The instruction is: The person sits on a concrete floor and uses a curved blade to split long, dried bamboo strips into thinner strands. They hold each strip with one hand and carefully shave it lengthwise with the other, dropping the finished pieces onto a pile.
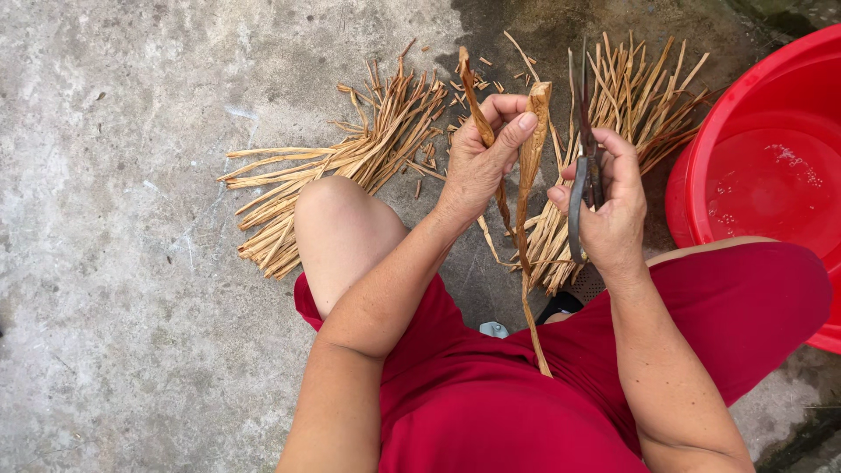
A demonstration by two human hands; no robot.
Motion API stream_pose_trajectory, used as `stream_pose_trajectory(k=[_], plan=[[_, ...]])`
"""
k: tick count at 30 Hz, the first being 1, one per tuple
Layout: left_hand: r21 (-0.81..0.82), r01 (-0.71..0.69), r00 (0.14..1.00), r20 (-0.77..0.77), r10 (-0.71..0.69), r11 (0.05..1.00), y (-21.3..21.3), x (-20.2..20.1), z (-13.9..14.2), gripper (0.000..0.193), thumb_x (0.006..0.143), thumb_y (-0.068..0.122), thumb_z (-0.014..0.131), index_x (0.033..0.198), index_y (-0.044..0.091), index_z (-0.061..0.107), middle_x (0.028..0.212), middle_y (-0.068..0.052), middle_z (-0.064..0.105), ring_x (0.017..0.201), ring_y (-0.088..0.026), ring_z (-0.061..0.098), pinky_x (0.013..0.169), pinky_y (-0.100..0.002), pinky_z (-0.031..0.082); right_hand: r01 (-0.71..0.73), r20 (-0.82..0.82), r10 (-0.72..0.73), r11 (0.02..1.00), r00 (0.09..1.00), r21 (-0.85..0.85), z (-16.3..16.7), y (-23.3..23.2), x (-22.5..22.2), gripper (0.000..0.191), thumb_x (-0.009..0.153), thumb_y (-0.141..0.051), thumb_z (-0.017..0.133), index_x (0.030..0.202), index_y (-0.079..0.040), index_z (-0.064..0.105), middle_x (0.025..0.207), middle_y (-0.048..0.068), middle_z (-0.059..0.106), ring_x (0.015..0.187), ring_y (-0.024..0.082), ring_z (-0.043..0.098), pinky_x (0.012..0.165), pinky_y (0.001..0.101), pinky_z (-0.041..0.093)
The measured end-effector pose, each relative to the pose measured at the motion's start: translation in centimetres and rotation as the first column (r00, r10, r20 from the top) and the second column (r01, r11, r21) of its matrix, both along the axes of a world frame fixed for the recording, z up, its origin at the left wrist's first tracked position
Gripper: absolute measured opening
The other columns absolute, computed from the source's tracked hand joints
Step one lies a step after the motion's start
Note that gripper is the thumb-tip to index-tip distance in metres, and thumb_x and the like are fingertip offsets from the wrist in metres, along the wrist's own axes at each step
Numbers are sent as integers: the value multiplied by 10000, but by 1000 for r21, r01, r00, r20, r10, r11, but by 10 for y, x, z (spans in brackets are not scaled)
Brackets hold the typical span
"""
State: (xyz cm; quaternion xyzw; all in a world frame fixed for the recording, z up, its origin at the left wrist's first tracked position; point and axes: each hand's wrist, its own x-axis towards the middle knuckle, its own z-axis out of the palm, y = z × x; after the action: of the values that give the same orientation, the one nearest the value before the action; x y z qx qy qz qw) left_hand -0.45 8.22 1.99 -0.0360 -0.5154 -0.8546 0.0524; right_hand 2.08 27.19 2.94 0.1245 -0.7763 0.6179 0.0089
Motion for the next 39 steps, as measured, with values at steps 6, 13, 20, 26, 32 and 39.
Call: stream_pose_trajectory(k=[6, 13, 20, 26, 32, 39], plan=[[7, -11, 1000, -11, 11, 1000, -1, -3, -5, 202, 1058, 234, 682, 1167, 65, 658, 934, 40, 635, 634, -5, 420, 551, -184, 339, -31, -59, 36, 997, 998, 70, -4, 1, 0, 781, 878, -199, 889, 1510, -83, 445, 1262, 82, 646, 1171, 147, 641, 925, 270, 559], [10, -15, 1000, 14, 15, 1000, -1, -4, -7, 199, 1052, 239, 680, 1156, 70, 662, 915, 40, 627, 628, -8, 430, 546, -184, 353, -31, -58, 37, 995, 998, 92, -3, 1, 1, 797, 857, -221, 895, 1509, -89, 457, 1286, 91, 668, 1187, 149, 657, 918, 273, 566], [13, -13, 999, 48, 12, 1000, -1, -3, -6, 205, 1045, 246, 689, 1154, 74, 665, 882, 48, 619, 621, -15, 440, 543, -191, 349, -40, -54, 45, 995, 998, 89, -2, 2, 1, 794, 849, -223, 900, 1499, -83, 466, 1309, 99, 678, 1194, 163, 665, 934, 285, 570], [31, -12, 997, 70, 10, 999, 0, -3, -4, 201, 1036, 245, 695, 1150, 82, 665, 851, 58, 605, 609, -15, 436, 529, -190, 332, -65, -87, 76, 990, 993, 127, 0, 1, 1, 796, 834, -200, 898, 1492, -87, 465, 1351, 110, 672, 1249, 193, 661, 967, 313, 556], [43, -9, 998, 60, 7, 999, -3, 0, -1, 190, 1041, 236, 689, 1147, 80, 666, 861, 64, 604, 618, -16, 443, 540, -191, 336, -53, -92, 67, 986, 994, 155, 5, -1, 2, 807, 810, -191, 909, 1486, -98, 477, 1346, 90, 684, 1233, 191, 663, 961, 316, 538], [41, 10, 1000, 28, -11, 999, -10, 5, 4, 153, 1050, 211, 682, 1113, 72, 666, 823, 49, 616, 616, -28, 465, 542, -203, 354, -65, -169, 92, 985, 981, 158, 12, -9, 6, 802, 808, -180, 931, 1484, -96, 507, 1378, 93, 640, 1209, 198, 649, 1006, 336, 537]])
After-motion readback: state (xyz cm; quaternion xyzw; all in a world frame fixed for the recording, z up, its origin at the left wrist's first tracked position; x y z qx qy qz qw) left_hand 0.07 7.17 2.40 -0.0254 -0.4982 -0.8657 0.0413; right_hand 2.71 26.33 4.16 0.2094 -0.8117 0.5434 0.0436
